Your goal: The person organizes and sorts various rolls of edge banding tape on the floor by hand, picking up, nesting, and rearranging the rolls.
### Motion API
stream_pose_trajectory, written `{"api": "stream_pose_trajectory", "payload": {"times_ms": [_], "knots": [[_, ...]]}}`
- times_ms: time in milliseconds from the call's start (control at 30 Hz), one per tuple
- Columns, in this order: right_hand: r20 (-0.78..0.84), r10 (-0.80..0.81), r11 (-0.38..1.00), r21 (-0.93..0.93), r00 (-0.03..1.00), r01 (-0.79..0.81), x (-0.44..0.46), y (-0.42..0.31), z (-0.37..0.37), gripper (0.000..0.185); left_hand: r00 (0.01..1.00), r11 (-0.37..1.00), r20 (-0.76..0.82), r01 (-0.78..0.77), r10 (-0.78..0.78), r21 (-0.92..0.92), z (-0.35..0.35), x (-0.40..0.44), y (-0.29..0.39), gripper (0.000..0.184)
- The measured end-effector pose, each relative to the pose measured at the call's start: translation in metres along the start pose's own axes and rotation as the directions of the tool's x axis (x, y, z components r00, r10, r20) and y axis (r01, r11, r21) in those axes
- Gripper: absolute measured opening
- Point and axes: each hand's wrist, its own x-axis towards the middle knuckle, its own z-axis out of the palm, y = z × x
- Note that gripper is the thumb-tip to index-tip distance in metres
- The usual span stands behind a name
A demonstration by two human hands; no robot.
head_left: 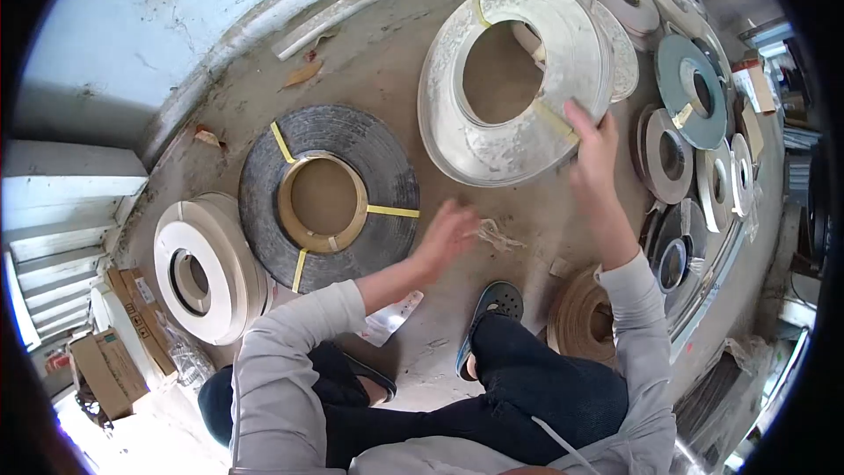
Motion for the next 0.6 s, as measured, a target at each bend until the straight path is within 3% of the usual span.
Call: {"api": "stream_pose_trajectory", "payload": {"times_ms": [33,100,133,167,233,267,367,400,433,467,600], "knots": [[-0.041,0.038,0.999,-0.007,0.998,-0.039,-0.011,0.006,-0.011,0.049,1.0,1.0,0.017,0.01,-0.01,0.006,-0.004,0.002,0.006,0.05],[-0.091,0.115,0.991,0.077,0.989,-0.108,-0.03,0.019,-0.031,0.046,0.999,0.951,0.047,0.004,0.01,-0.308,0.0,0.0,0.02,0.044],[-0.112,0.201,0.969,0.17,0.973,-0.18,-0.038,0.026,-0.039,0.043,0.998,0.952,0.061,0.012,0.007,-0.305,0.003,0.001,0.021,0.044],[-0.123,0.196,0.97,0.167,0.973,-0.174,-0.047,0.034,-0.047,0.043,1.0,0.94,-0.004,0.018,-0.021,-0.339,0.005,-0.001,0.017,0.041],[-0.123,0.354,0.906,0.291,0.927,-0.307,-0.061,0.049,-0.062,0.043,0.988,0.914,-0.131,0.018,-0.077,-0.406,0.01,-0.003,0.011,0.037],[-0.132,0.349,0.909,0.29,0.928,-0.301,-0.066,0.056,-0.069,0.043,0.989,0.914,-0.123,0.026,-0.083,-0.405,0.012,-0.007,0.011,0.037],[-0.105,0.45,0.836,0.397,0.887,-0.378,-0.079,0.067,-0.082,0.033,0.98,0.979,-0.198,-0.072,0.034,-0.189,0.014,-0.023,0.026,0.03],[-0.094,0.582,0.734,0.489,0.808,-0.472,-0.088,0.069,-0.082,0.032,0.982,0.981,-0.19,-0.06,0.024,-0.186,0.021,-0.03,0.038,0.03],[-0.062,0.7,0.607,0.576,0.711,-0.548,-0.093,0.073,-0.079,0.031,0.971,0.985,-0.197,-0.155,0.138,-0.074,0.031,-0.037,0.055,0.028],[-0.063,0.702,0.605,0.578,0.71,-0.547,-0.094,0.077,-0.072,0.031,0.947,0.966,-0.193,-0.254,0.257,0.037,0.036,-0.038,0.069,0.027],[0.078,0.73,0.465,0.671,0.679,-0.578,-0.089,0.097,-0.046,0.028,0.927,0.938,-0.174,-0.304,0.332,0.167,0.033,-0.016,0.114,0.025]]}}
